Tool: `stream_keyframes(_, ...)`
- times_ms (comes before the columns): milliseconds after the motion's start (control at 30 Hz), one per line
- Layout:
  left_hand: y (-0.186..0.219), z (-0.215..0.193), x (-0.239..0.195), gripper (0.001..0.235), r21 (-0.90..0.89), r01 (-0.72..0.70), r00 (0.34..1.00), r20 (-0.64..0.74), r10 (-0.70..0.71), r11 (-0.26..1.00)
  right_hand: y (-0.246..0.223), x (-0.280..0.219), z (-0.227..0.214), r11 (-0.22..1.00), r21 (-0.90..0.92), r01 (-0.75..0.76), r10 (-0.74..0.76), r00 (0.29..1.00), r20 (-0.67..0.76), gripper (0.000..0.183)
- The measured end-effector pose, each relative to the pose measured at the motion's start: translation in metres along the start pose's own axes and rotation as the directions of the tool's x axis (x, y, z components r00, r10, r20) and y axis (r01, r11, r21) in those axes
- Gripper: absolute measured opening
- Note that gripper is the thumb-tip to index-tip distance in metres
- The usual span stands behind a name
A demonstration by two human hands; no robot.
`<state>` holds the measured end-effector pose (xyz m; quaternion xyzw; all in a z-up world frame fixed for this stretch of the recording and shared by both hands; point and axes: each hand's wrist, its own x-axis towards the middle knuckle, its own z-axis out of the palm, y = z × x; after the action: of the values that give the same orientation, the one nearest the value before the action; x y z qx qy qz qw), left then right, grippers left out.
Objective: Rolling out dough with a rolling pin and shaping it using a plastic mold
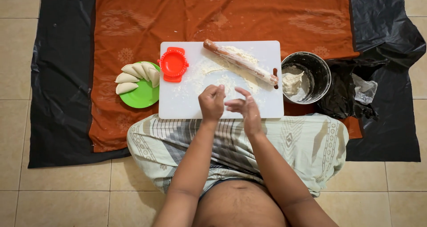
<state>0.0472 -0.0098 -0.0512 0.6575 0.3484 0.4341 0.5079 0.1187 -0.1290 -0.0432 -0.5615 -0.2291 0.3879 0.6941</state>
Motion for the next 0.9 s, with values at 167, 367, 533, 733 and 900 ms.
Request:
stream_keyframes(167, -0.003, 0.001, 0.003, 0.062, -0.298, 0.296, 0.955, 0.128, -0.269, 0.908, 0.007, -0.001, 0.016, 0.888, -0.217, 0.406, -0.434, 0.896, -0.096, 0.051)
stream_keyframes(367, 0.006, -0.001, -0.016, 0.059, -0.101, 0.661, 0.729, 0.321, -0.605, 0.743, 0.053, 0.020, 0.010, 0.569, -0.560, 0.603, -0.667, 0.736, 0.115, 0.041)
stream_keyframes(533, 0.061, -0.012, -0.037, 0.099, -0.220, 0.760, 0.589, 0.632, -0.504, 0.612, 0.036, 0.033, -0.017, 0.725, -0.583, 0.367, -0.504, 0.859, -0.087, 0.032)
stream_keyframes(733, 0.076, -0.028, -0.012, 0.075, 0.115, 0.471, 0.669, 0.600, -0.439, 0.875, 0.015, 0.046, -0.034, 0.865, -0.406, 0.297, -0.365, 0.925, -0.102, 0.044)
stream_keyframes(900, 0.054, -0.017, -0.025, 0.062, 0.005, 0.401, 0.846, 0.382, -0.373, 0.916, 0.031, 0.037, -0.026, 0.988, 0.048, 0.149, -0.133, 0.963, -0.236, 0.042)
